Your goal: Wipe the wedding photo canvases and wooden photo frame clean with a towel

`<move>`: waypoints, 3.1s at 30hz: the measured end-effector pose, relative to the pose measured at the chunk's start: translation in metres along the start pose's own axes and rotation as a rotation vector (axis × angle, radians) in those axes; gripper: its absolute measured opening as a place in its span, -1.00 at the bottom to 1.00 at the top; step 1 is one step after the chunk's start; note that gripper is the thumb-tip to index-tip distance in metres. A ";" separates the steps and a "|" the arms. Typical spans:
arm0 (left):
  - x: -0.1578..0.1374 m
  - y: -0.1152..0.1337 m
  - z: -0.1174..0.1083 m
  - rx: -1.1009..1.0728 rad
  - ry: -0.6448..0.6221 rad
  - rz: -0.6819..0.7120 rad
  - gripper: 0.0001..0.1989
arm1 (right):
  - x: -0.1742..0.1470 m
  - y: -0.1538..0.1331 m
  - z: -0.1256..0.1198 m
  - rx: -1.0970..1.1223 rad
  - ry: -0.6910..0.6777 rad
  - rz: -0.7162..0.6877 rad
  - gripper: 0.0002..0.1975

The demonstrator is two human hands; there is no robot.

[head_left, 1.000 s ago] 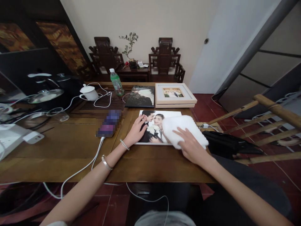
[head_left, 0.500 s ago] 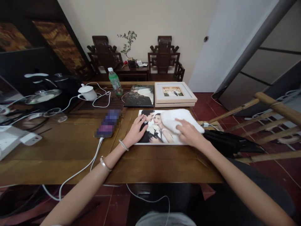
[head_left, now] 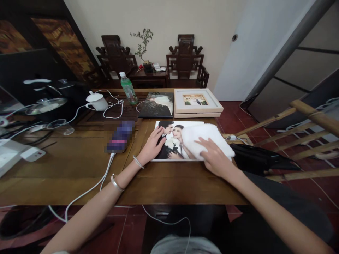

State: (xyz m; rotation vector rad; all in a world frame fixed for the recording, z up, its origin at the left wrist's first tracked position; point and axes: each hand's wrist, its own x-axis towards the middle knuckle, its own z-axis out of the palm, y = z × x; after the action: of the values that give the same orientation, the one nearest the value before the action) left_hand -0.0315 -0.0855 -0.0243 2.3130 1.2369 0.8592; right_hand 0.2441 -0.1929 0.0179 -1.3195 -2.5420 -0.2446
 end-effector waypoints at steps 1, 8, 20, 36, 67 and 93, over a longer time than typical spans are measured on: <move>0.000 0.000 0.001 0.000 0.006 -0.001 -0.49 | -0.013 -0.012 -0.003 0.006 0.008 -0.029 -0.69; 0.000 -0.003 0.003 0.002 0.012 0.006 -0.49 | -0.044 -0.047 -0.017 0.049 0.023 -0.071 -0.74; 0.000 -0.003 -0.001 -0.003 -0.031 0.021 -0.48 | 0.085 0.028 0.006 0.102 -0.187 0.109 -0.52; -0.002 -0.002 0.004 0.009 -0.038 0.018 -0.50 | -0.022 -0.074 -0.010 0.055 -0.141 -0.070 -0.74; 0.000 -0.003 0.004 -0.017 -0.035 0.007 -0.49 | -0.005 -0.074 -0.018 0.096 -0.188 -0.086 -0.69; 0.001 -0.003 0.004 0.002 -0.047 0.003 -0.49 | 0.025 -0.057 -0.011 0.074 -0.194 -0.052 -0.64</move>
State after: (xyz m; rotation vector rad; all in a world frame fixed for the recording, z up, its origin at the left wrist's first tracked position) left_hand -0.0306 -0.0834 -0.0287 2.3235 1.2156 0.8005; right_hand 0.1852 -0.2097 0.0347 -1.3088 -2.7179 -0.0326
